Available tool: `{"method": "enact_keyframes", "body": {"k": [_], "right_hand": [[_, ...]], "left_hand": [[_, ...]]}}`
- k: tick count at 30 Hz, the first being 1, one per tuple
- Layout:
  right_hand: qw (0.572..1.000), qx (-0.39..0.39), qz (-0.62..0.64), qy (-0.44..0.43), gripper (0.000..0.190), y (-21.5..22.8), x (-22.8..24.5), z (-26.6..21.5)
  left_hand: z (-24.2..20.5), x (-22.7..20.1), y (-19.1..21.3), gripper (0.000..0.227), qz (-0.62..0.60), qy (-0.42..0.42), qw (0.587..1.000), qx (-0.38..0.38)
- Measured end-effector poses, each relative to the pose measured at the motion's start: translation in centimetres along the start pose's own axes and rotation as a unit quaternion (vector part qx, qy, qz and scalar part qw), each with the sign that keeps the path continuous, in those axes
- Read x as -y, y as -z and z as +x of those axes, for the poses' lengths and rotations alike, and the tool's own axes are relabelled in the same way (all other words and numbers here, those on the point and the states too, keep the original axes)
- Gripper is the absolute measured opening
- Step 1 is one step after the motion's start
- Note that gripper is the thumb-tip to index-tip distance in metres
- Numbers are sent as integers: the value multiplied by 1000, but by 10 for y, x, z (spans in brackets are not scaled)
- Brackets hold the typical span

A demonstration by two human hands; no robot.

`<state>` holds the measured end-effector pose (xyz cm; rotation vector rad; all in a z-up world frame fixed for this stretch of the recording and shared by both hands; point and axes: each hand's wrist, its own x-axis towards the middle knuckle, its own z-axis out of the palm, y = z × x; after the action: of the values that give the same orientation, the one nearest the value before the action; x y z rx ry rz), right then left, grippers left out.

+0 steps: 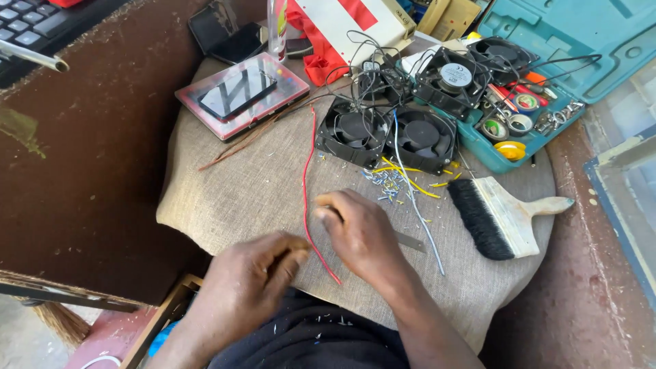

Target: Stripping the insulation from a red electrical wire using a small blade and brushing away debris on a workbench.

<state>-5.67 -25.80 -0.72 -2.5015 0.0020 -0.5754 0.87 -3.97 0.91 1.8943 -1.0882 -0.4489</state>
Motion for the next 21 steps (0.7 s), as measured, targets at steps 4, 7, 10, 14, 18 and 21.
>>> {"method": "enact_keyframes", "body": {"k": [4,7,10,14,18,21], "right_hand": [[988,-13,-101,-113,28,67,-14,-43],[965,27,-169,-201,34,91,-32,-69],[955,77,-175,-227,37,89,-40,-83],[963,96,-170,-188,33,84,-46,-81],[953,78,-244,-164,29,75,-47,-79],[948,7,-298,-110,21,70,-62,-80]], "left_hand": [[29,36,10,23,146,-194,961,-136],[47,53,-1,23,171,-235,948,-126],[52,56,-18,26,185,-212,953,-112],[49,58,-27,32,225,-185,948,-128],[45,53,-30,48,235,-197,941,-144],[39,42,-28,72,310,-117,939,-96]]}}
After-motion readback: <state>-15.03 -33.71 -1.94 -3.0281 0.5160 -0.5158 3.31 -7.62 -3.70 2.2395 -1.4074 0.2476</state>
